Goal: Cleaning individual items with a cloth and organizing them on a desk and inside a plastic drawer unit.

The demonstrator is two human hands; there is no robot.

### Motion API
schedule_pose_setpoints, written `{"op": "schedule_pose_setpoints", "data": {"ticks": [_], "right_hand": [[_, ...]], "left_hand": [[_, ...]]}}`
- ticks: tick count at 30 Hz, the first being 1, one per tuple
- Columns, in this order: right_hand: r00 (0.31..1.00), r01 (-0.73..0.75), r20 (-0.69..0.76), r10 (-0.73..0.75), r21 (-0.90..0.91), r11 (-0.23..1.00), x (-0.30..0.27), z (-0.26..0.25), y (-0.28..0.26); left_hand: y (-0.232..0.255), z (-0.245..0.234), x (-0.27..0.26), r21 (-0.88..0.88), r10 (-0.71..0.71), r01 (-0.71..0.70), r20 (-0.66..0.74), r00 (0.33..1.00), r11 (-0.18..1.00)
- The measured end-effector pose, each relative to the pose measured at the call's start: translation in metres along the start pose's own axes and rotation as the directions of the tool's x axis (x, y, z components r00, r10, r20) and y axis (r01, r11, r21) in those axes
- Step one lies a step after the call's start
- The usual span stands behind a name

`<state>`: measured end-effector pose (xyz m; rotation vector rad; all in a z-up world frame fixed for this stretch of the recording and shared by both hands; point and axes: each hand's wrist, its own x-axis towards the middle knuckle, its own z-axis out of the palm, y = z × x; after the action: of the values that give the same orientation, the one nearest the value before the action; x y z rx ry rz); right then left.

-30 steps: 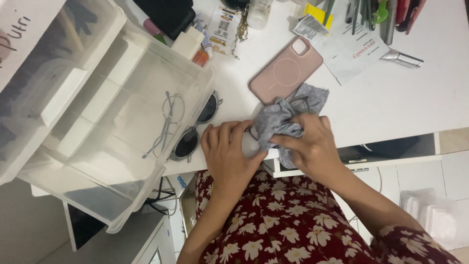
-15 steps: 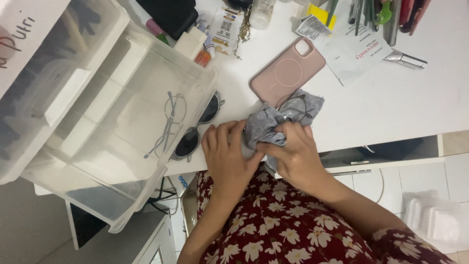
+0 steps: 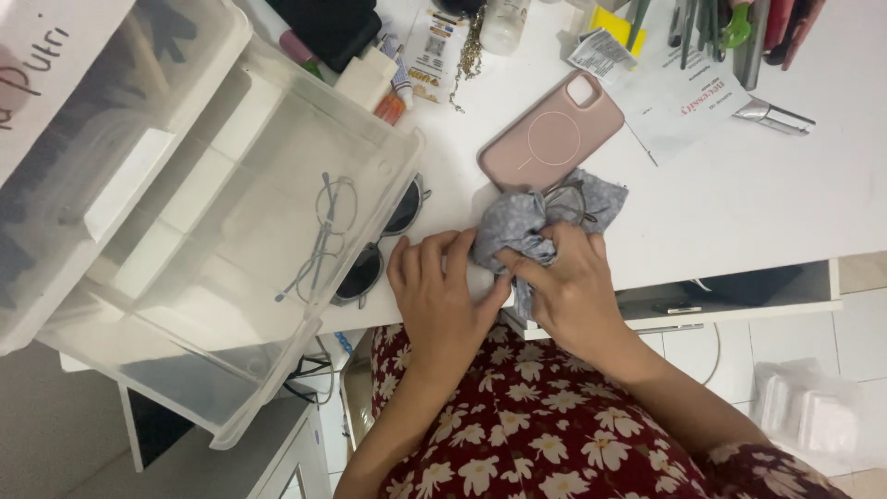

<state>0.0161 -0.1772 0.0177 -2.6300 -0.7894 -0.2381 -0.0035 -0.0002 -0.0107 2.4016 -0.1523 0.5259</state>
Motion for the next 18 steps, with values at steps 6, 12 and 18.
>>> {"op": "schedule_pose_setpoints", "data": {"ticks": [6, 12, 18], "right_hand": [[0.999, 0.017, -0.041, -0.014, 0.062, 0.998, -0.015, -0.007, 0.017], [0.993, -0.116, -0.023, 0.116, 0.012, 0.993, -0.003, -0.016, 0.024], [0.999, -0.027, 0.035, 0.028, -0.025, 0.999, 0.006, -0.003, -0.001]], "left_hand": [[0.009, -0.013, 0.009, -0.024, 0.020, -0.019, 0.027, 0.999, 1.000], [0.006, -0.006, 0.007, 0.011, 0.017, -0.017, -0.018, 1.000, 1.000], [0.002, -0.004, 0.003, -0.011, -0.042, 0.042, 0.011, 0.999, 0.999]]}}
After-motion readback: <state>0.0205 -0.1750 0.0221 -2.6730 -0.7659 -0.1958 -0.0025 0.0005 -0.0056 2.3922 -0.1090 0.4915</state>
